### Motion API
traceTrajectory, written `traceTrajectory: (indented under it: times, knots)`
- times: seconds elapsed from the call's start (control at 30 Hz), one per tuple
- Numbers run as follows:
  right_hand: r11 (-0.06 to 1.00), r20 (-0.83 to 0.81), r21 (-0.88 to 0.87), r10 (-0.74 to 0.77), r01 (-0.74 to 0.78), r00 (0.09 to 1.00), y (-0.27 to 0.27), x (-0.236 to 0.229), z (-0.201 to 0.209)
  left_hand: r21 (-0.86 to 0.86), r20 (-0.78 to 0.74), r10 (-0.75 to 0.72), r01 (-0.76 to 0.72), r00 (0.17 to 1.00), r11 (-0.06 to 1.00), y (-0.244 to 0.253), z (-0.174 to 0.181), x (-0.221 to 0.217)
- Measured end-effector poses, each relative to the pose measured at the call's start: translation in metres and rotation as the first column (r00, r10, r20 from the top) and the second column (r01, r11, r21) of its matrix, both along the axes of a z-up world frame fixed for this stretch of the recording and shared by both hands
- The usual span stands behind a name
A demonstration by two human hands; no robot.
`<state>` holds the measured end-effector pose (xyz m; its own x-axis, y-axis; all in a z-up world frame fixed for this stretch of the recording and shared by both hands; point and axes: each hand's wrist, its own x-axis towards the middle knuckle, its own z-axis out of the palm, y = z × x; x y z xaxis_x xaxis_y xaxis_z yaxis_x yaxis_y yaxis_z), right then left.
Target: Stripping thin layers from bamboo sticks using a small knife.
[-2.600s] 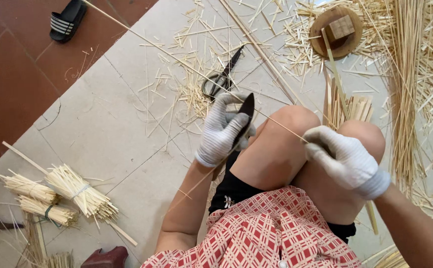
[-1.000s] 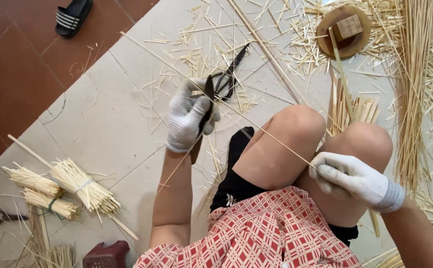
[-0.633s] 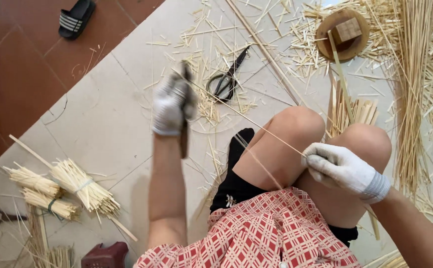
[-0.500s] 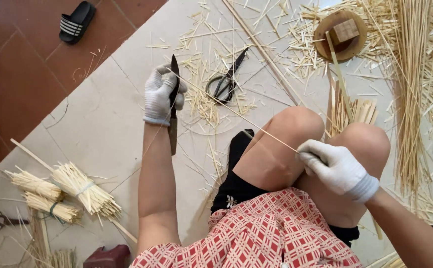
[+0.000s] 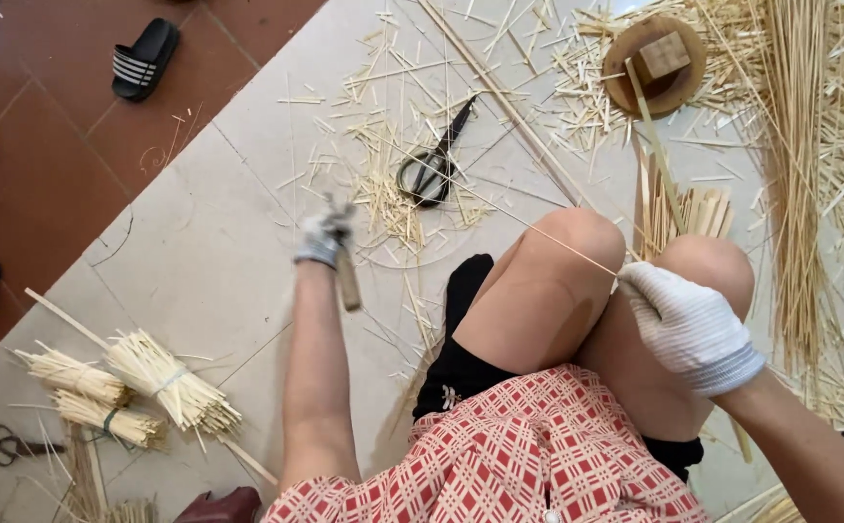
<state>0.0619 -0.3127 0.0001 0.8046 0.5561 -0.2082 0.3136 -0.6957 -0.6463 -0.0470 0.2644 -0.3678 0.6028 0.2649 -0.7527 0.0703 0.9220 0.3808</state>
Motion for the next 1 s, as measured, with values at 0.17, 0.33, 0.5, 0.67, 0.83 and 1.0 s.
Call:
traceTrajectory:
  times: [0.17,0.33,0.5,0.67,0.83,1.0]
  knots:
    - [0.999,0.103,-0.035,0.025,-0.022,0.994,0.008,0.004,-0.004,-0.160,0.414,-0.162,0.247,0.896,0.956,-0.142,0.090,0.002]
    - [0.999,-0.036,0.011,-0.030,0.031,0.999,0.029,0.016,0.004,-0.588,0.547,0.187,0.215,0.816,0.780,-0.217,0.203,0.044]
    - [0.995,-0.373,0.070,-0.044,0.075,0.927,0.032,0.021,-0.006,-0.062,0.545,-0.292,0.386,0.786,0.921,-0.257,0.303,0.044]
    - [0.972,-0.757,0.172,0.025,0.162,0.653,0.026,0.028,-0.008,0.445,0.275,-0.661,0.517,0.698,0.732,-0.272,0.304,0.038]
    - [0.970,-0.875,0.144,0.033,0.195,0.483,-0.001,0.026,-0.014,0.421,0.358,-0.529,0.372,0.769,0.827,-0.248,0.318,0.043]
    - [0.966,-0.885,0.115,-0.007,0.232,0.466,-0.001,0.023,-0.011,0.576,0.256,-0.661,0.438,0.705,0.690,-0.257,0.341,0.049]
